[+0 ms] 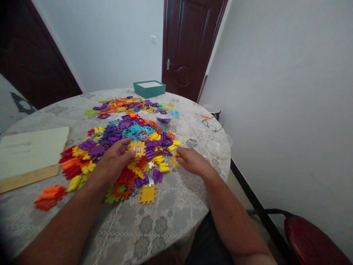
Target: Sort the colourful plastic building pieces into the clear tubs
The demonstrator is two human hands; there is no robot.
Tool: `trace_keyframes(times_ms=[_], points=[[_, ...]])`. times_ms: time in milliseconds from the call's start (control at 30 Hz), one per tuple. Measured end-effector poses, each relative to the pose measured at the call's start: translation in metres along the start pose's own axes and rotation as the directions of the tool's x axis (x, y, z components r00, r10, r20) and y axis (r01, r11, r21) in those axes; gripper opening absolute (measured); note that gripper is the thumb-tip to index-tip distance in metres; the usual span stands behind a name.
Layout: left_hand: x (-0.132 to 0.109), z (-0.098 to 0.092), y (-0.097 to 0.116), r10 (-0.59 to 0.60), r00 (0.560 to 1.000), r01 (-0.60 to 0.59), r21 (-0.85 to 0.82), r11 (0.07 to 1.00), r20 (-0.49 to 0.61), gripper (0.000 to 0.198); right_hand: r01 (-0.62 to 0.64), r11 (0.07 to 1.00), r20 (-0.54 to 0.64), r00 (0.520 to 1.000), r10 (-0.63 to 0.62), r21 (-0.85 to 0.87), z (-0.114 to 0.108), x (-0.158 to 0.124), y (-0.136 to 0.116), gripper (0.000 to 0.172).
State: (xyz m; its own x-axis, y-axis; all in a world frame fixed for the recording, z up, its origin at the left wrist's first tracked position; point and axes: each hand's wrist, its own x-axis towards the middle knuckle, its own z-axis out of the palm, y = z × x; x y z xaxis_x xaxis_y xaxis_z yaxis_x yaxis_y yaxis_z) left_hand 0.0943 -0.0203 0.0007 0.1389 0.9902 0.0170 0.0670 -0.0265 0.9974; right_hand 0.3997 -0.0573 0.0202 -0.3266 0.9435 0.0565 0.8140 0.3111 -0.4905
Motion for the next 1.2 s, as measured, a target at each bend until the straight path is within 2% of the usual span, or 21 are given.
trace_keyframes(times_ms=[100, 167, 233, 300, 400, 467, 667, 833, 933, 1033, 1200], points=[[-0.001, 0.001, 0.002, 0.012, 0.999, -0.013, 0.024, 1.000, 0.033, 0.065, 0.061, 0.971, -0.049, 0.998, -0.050, 0.233, -0.008, 0.009, -0.020, 0.016], [-0.002, 0.002, 0.004, 0.014, 0.999, -0.017, 0.046, 0.999, 0.048, 0.066, 0.121, 0.940, -0.045, 0.993, -0.112, 0.318, -0.003, 0.022, -0.039, 0.026], [-0.004, 0.004, 0.006, 0.009, 0.998, -0.012, 0.049, 0.999, 0.068, 0.067, 0.201, 0.926, -0.079, 0.980, -0.185, 0.321, 0.006, 0.038, -0.056, 0.033], [-0.005, 0.005, 0.006, 0.004, 0.997, -0.007, 0.039, 0.999, 0.083, 0.068, 0.253, 0.922, -0.167, 0.963, -0.211, 0.294, 0.018, 0.054, -0.068, 0.033], [-0.004, 0.004, 0.005, 0.005, 0.997, -0.009, 0.039, 0.999, 0.083, 0.068, 0.259, 0.927, -0.286, 0.941, -0.179, 0.271, 0.034, 0.069, -0.071, 0.037], [-0.003, 0.002, 0.003, 0.003, 0.996, -0.006, 0.032, 0.999, 0.084, 0.068, 0.246, 0.929, -0.310, 0.938, -0.156, 0.277, 0.042, 0.072, -0.067, 0.038], [-0.004, 0.004, 0.001, -0.002, 0.990, -0.002, 0.025, 1.000, 0.142, 0.072, 0.215, 0.883, -0.244, 0.963, -0.119, 0.417, 0.062, 0.068, -0.051, 0.039], [-0.005, 0.007, 0.002, 0.084, 0.984, -0.092, 0.048, 0.995, 0.160, 0.075, 0.135, 0.818, -0.185, 0.982, -0.035, 0.560, 0.068, 0.066, -0.055, 0.042], [-0.005, 0.005, 0.003, 0.115, 0.982, -0.129, 0.090, 0.988, 0.147, 0.073, 0.057, 0.703, -0.094, 0.995, 0.014, 0.709, 0.070, 0.069, -0.057, 0.049], [-0.005, 0.002, 0.006, 0.118, 0.982, -0.144, 0.187, 0.972, 0.144, 0.070, -0.034, 0.572, 0.008, 0.999, 0.048, 0.820, 0.070, 0.074, -0.056, 0.047], [-0.008, 0.001, 0.010, 0.159, 0.971, -0.204, 0.265, 0.942, 0.179, 0.067, -0.081, 0.566, 0.062, 0.997, 0.052, 0.821, 0.060, 0.080, -0.056, 0.037]])
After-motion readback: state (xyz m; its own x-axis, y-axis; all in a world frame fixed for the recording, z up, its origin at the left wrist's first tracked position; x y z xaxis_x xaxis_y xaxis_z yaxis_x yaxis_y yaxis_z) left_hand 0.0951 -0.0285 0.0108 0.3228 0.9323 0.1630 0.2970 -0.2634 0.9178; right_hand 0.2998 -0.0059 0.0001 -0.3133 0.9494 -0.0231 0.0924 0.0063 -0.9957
